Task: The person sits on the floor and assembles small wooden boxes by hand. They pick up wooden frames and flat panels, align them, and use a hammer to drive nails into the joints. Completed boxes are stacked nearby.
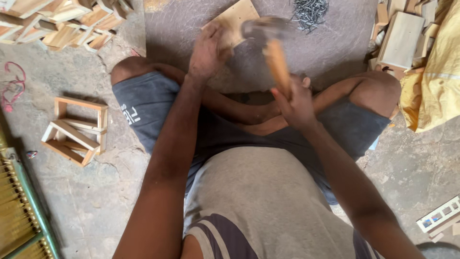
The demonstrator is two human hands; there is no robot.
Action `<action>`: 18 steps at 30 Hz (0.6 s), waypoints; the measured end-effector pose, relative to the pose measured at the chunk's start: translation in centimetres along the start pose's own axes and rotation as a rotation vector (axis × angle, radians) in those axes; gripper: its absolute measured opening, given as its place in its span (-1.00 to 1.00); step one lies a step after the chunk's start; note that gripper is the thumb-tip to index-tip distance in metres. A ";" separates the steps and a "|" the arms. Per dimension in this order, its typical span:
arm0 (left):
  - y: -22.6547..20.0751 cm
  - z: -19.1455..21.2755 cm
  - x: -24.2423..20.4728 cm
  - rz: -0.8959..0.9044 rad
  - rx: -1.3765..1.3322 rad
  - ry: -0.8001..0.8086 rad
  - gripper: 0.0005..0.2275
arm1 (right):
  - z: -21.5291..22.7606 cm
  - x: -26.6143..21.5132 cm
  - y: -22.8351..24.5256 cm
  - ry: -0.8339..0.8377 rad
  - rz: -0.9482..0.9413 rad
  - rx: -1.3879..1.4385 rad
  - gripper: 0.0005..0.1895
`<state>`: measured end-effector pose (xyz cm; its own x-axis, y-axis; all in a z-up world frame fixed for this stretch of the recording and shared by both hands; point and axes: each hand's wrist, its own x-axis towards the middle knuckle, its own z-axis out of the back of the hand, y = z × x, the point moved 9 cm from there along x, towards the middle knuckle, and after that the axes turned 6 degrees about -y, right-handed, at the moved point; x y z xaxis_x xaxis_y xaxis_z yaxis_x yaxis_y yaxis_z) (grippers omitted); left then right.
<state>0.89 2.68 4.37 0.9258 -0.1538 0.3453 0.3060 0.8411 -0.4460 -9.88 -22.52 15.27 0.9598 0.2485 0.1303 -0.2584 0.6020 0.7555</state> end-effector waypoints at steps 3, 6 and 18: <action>1.2 -1.6 -1.1 0.136 0.009 0.099 0.01 | 2.3 -2.1 0.7 -0.158 0.196 0.692 -0.64; 1.3 -1.6 0.3 0.154 -0.075 0.052 0.12 | 0.6 -0.1 0.8 0.031 0.631 1.197 -0.68; 3.1 -0.9 2.4 0.168 -0.470 0.344 -0.35 | 0.7 0.2 -1.6 -0.288 0.152 -0.227 -0.71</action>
<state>4.29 4.42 3.07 0.9647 -0.2629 -0.0132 0.1418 0.5614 -0.8153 -9.20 -23.95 14.47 0.8915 0.1443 0.4294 -0.3870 0.7354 0.5563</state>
